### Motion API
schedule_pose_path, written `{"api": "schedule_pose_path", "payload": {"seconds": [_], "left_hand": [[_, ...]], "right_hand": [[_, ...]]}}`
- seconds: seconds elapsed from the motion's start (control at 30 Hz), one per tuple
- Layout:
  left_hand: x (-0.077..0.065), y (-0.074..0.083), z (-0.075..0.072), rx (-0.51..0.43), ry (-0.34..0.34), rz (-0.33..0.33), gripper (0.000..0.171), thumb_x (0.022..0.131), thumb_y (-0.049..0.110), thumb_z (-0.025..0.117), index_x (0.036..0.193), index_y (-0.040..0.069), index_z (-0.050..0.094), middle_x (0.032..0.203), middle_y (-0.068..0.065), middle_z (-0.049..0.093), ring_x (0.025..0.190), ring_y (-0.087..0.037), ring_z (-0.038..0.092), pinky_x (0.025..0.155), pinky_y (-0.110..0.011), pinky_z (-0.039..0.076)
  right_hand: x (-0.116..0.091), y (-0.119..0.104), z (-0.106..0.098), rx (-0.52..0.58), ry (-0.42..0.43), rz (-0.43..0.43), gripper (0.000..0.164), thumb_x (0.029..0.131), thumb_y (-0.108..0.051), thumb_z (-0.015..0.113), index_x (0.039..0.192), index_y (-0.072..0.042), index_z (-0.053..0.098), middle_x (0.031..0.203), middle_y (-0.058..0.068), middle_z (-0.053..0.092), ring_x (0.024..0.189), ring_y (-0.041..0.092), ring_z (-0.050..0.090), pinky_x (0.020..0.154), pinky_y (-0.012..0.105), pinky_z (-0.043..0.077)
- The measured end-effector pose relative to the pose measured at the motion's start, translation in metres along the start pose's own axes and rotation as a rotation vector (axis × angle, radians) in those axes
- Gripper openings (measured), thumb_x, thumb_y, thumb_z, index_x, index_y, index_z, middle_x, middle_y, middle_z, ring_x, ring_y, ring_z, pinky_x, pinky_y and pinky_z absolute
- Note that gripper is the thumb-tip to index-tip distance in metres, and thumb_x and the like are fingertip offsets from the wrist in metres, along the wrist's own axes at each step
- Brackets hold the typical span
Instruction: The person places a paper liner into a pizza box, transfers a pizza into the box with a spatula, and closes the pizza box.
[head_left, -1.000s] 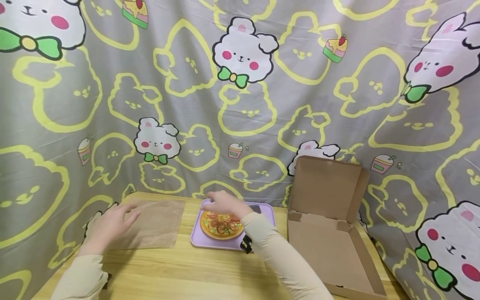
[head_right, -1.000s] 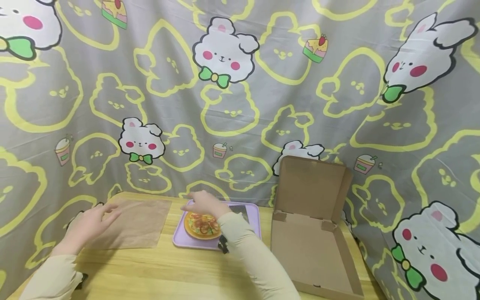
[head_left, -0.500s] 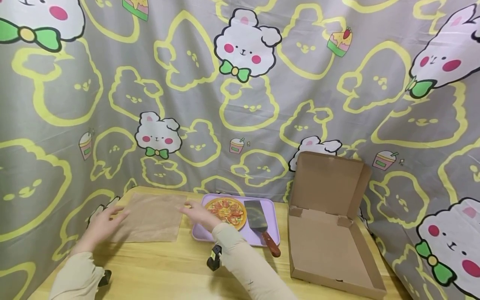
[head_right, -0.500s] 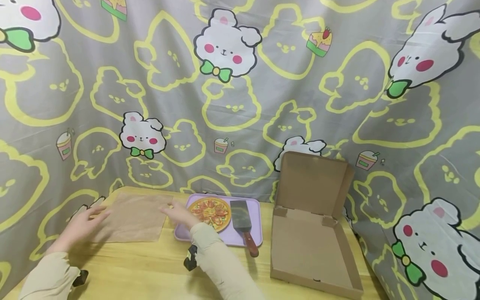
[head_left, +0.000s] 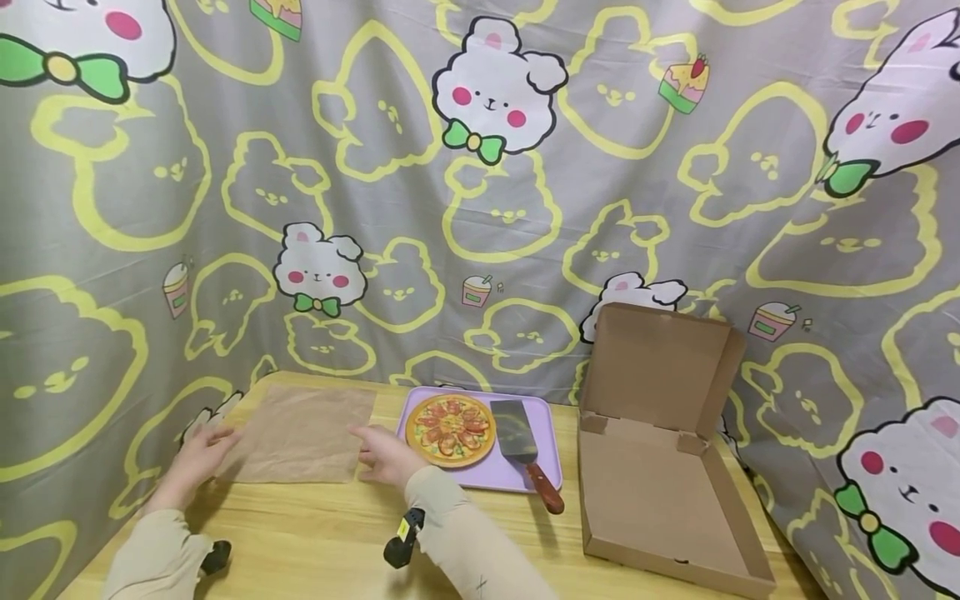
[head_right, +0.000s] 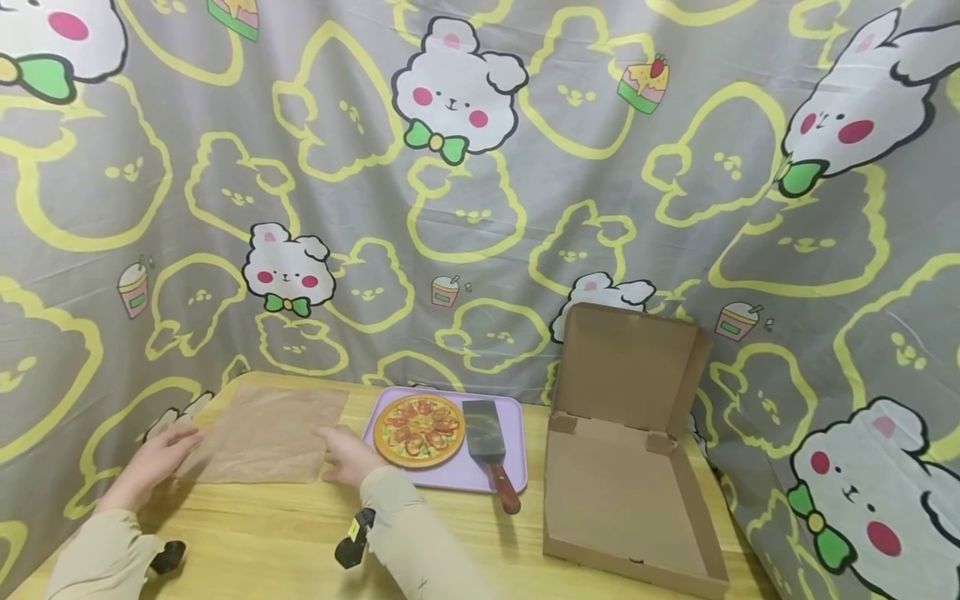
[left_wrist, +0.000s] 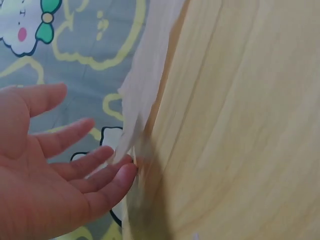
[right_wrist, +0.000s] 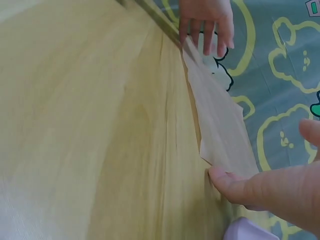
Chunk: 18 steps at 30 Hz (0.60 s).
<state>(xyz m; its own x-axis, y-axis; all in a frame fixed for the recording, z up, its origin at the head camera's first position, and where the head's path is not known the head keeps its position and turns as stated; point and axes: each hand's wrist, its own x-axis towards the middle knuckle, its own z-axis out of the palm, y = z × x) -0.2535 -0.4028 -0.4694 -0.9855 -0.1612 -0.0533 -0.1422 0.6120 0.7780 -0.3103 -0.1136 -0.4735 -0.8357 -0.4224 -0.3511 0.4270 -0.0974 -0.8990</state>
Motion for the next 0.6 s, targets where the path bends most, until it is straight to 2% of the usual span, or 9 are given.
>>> {"api": "schedule_pose_path", "payload": {"seconds": [0.07,0.13,0.23,0.27,0.33,0.37,0.43,0.5,0.6], "left_hand": [[-0.0006,-0.0009,-0.0006,-0.057,-0.013,-0.046,0.072,0.104,0.042,0.033,0.144,-0.017,0.022,0.152,-0.032,-0.025,0.141,-0.059,-0.005,0.100,-0.048,0.047],[-0.0018,-0.0029,-0.0005,-0.116,-0.014,-0.082,0.071,0.104,0.038,0.034,0.145,-0.017,0.019,0.152,-0.025,-0.028,0.142,-0.056,-0.003,0.082,-0.030,0.053],[-0.0032,-0.0051,0.0005,-0.199,0.003,-0.114,0.066,0.102,0.025,0.040,0.144,-0.020,0.017,0.155,-0.023,-0.023,0.133,-0.030,0.046,0.071,-0.017,0.053],[-0.0037,-0.0060,0.0014,-0.221,0.014,-0.116,0.065,0.101,0.020,0.042,0.143,-0.022,0.017,0.157,-0.027,-0.015,0.119,-0.020,0.058,0.070,-0.017,0.054],[-0.0042,-0.0077,0.0032,-0.264,0.030,-0.117,0.063,0.096,0.009,0.046,0.141,-0.025,0.018,0.156,-0.035,0.008,0.087,-0.003,0.063,0.069,-0.018,0.056],[-0.0045,-0.0081,0.0037,-0.286,0.037,-0.118,0.062,0.094,0.004,0.047,0.140,-0.026,0.018,0.147,-0.041,0.026,0.075,0.002,0.059,0.069,-0.020,0.058],[-0.0051,-0.0091,0.0047,-0.333,0.045,-0.122,0.060,0.092,-0.001,0.047,0.138,-0.028,0.019,0.114,-0.039,0.054,0.069,-0.001,0.061,0.067,-0.021,0.059],[-0.0060,-0.0093,0.0052,-0.372,0.046,-0.133,0.059,0.092,-0.004,0.047,0.136,-0.030,0.019,0.088,-0.021,0.062,0.067,-0.003,0.061,0.065,-0.021,0.059],[-0.0071,-0.0083,0.0053,-0.425,0.036,-0.149,0.059,0.090,-0.007,0.045,0.136,-0.031,0.017,0.079,-0.002,0.060,0.064,-0.004,0.063,0.064,-0.020,0.058]], "right_hand": [[-0.0001,0.0013,0.0025,0.037,0.017,0.007,0.080,0.093,-0.030,0.063,0.151,0.003,0.020,0.151,0.039,0.020,0.141,0.052,0.024,0.111,0.070,0.027],[-0.0008,0.0023,0.0048,0.063,0.032,0.009,0.079,0.093,-0.029,0.063,0.151,0.004,0.021,0.150,0.040,0.021,0.140,0.054,0.023,0.110,0.070,0.027],[-0.0018,0.0042,0.0060,0.112,0.064,0.019,0.077,0.091,-0.027,0.065,0.150,0.004,0.024,0.148,0.040,0.026,0.139,0.053,0.028,0.110,0.068,0.030],[-0.0019,0.0050,0.0059,0.132,0.074,0.022,0.077,0.090,-0.025,0.066,0.149,0.004,0.025,0.147,0.040,0.028,0.138,0.053,0.029,0.110,0.067,0.031],[-0.0017,0.0067,0.0053,0.169,0.091,0.029,0.075,0.089,-0.023,0.067,0.148,0.004,0.028,0.145,0.040,0.032,0.136,0.052,0.033,0.110,0.064,0.034],[-0.0015,0.0075,0.0048,0.188,0.098,0.032,0.075,0.088,-0.021,0.067,0.147,0.004,0.028,0.144,0.039,0.033,0.135,0.052,0.034,0.110,0.063,0.035],[-0.0010,0.0087,0.0041,0.217,0.104,0.039,0.073,0.087,-0.019,0.067,0.146,0.004,0.030,0.141,0.039,0.036,0.134,0.052,0.036,0.110,0.060,0.037],[-0.0006,0.0095,0.0039,0.227,0.104,0.042,0.071,0.088,-0.017,0.066,0.145,0.004,0.030,0.139,0.038,0.039,0.133,0.051,0.038,0.110,0.058,0.038],[-0.0007,0.0105,0.0043,0.229,0.101,0.043,0.069,0.088,-0.016,0.066,0.144,0.003,0.031,0.137,0.037,0.041,0.131,0.050,0.040,0.110,0.056,0.038]]}}
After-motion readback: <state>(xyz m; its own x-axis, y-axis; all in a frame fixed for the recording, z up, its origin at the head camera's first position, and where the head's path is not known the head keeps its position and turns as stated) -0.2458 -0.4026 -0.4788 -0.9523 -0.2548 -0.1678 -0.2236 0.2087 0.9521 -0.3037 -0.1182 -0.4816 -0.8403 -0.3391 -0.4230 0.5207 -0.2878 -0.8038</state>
